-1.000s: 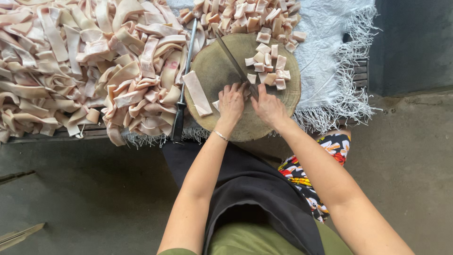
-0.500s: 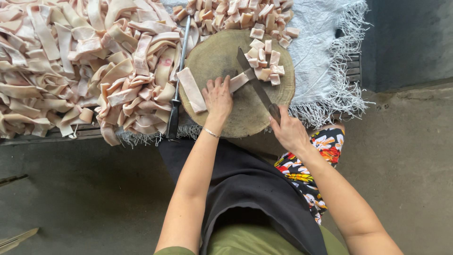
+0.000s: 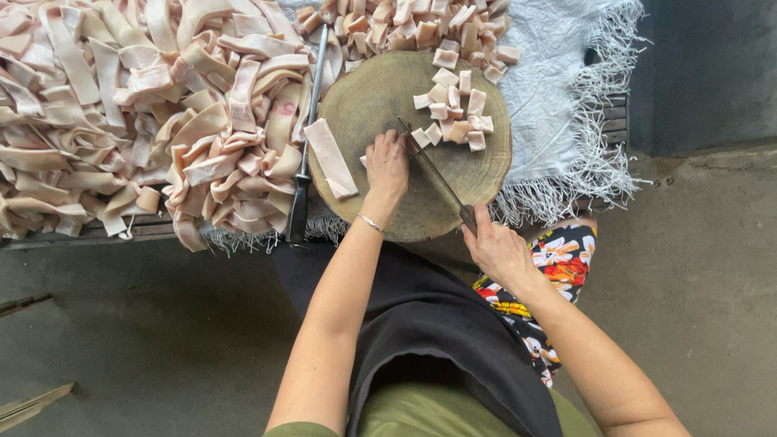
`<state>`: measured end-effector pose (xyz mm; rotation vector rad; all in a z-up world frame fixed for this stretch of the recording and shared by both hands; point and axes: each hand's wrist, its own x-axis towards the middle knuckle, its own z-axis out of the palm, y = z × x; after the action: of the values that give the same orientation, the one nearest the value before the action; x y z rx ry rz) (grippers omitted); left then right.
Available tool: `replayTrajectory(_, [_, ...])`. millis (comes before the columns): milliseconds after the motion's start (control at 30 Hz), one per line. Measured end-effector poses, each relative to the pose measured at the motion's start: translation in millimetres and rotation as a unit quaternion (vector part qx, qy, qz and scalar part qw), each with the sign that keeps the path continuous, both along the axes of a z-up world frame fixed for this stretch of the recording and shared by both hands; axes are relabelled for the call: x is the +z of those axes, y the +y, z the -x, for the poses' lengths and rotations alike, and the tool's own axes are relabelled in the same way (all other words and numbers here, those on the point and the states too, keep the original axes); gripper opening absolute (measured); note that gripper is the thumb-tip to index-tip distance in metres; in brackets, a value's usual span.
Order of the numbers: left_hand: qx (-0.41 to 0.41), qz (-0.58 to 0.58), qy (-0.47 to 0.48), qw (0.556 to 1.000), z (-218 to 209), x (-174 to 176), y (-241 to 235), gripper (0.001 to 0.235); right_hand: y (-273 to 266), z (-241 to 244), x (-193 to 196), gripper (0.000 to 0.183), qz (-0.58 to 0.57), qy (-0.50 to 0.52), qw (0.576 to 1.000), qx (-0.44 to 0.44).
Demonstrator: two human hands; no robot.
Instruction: The person uses a large knife to cut strips of raw pork belly into small cubes on a round wooden cutting board. The cut pieces are pushed aside to form a growing pile while more strips are taken from a nearby stack.
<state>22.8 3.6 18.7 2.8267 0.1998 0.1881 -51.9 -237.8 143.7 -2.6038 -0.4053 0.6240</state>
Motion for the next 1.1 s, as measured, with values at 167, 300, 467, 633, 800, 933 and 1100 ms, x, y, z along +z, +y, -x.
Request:
replayTrajectory(167, [-0.018,0.009,0.005,1.0,-3,-1,5,0.024,12,-32,-20,0.043,-0.064,0.018,0.998,0.008])
replayTrajectory(300, [-0.016,0.031,0.0,0.999,-2,2,5,0.03,35,-56,-37,0.048,-0.047,0.012,0.999,0.004])
replayTrajectory(467, [-0.01,0.053,-0.001,0.999,3,19,5,0.038,75,-89,-49,0.045,-0.083,-0.012,0.996,0.007])
replayTrajectory(633, [-0.003,0.023,-0.01,1.0,25,58,10,0.073,71,-89,-40,0.045,-0.097,0.004,0.995,-0.009])
replayTrajectory(800, [0.006,0.066,0.01,0.998,42,47,23,0.063,26,-53,-22,0.043,-0.128,0.046,0.989,-0.055])
replayTrajectory(933, [-0.005,0.072,-0.003,0.997,24,25,18,0.053,16,-27,-6,0.043,-0.09,-0.004,0.995,-0.053])
replayTrajectory(1100, [0.017,0.054,0.05,0.997,11,17,11,0.048,9,-3,8,0.039,-0.113,-0.057,0.992,-0.02])
